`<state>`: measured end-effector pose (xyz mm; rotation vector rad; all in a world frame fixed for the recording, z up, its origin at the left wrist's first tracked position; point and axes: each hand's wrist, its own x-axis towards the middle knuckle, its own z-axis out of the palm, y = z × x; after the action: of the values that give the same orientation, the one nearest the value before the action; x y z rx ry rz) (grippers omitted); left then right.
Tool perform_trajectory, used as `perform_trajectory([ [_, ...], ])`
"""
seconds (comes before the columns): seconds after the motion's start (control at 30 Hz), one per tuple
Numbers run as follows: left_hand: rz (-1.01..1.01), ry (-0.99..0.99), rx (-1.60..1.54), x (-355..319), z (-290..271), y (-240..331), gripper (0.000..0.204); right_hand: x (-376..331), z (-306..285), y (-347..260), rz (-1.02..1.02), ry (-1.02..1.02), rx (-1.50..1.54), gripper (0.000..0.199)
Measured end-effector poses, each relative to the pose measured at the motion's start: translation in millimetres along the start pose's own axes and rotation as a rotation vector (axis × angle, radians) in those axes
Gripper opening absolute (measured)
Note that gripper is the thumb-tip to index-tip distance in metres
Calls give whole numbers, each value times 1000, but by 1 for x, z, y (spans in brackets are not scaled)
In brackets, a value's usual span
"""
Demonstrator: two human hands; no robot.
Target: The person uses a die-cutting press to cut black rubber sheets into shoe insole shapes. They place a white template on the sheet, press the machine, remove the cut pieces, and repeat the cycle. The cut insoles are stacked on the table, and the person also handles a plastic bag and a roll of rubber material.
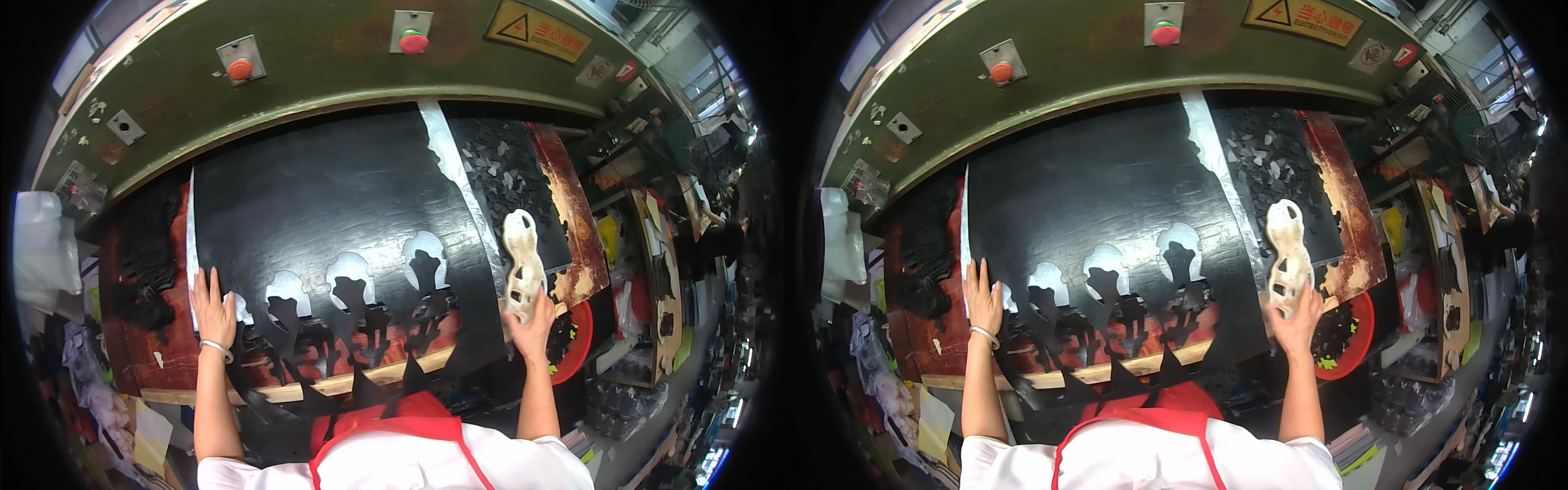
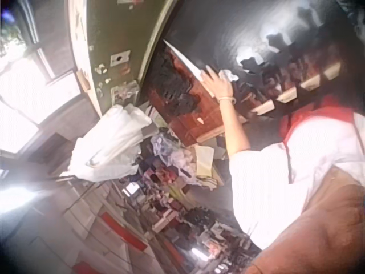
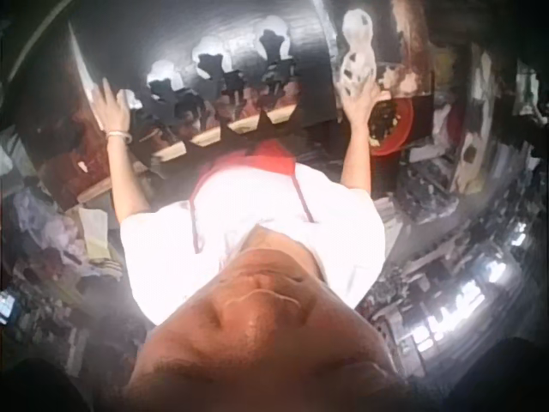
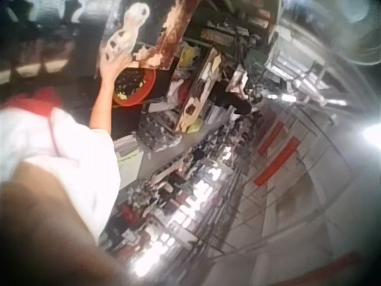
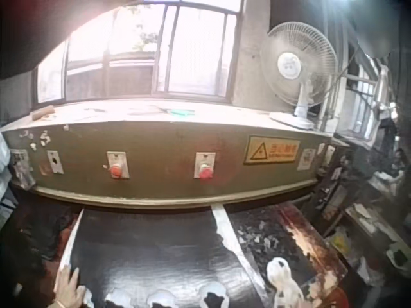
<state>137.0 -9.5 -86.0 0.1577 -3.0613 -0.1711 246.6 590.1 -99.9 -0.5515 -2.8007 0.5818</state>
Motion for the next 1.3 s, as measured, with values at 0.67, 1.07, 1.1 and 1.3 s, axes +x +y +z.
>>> perform_trajectory([
  [0.67,155,108,4,-8,9,-11,57,5,-34,-44,541,50,2624,76],
  [1.07,85,212,-39,12,-6,0,49,30,-37,-94,468,36,2178,78],
  [1.1,48,123,16,6,-2,2,51,21,-33,-113,376,12,2105,75],
  [1.3,96,236,-182,-16,2,2,50,-30,-10,-240,-45,-285,1624,82],
])
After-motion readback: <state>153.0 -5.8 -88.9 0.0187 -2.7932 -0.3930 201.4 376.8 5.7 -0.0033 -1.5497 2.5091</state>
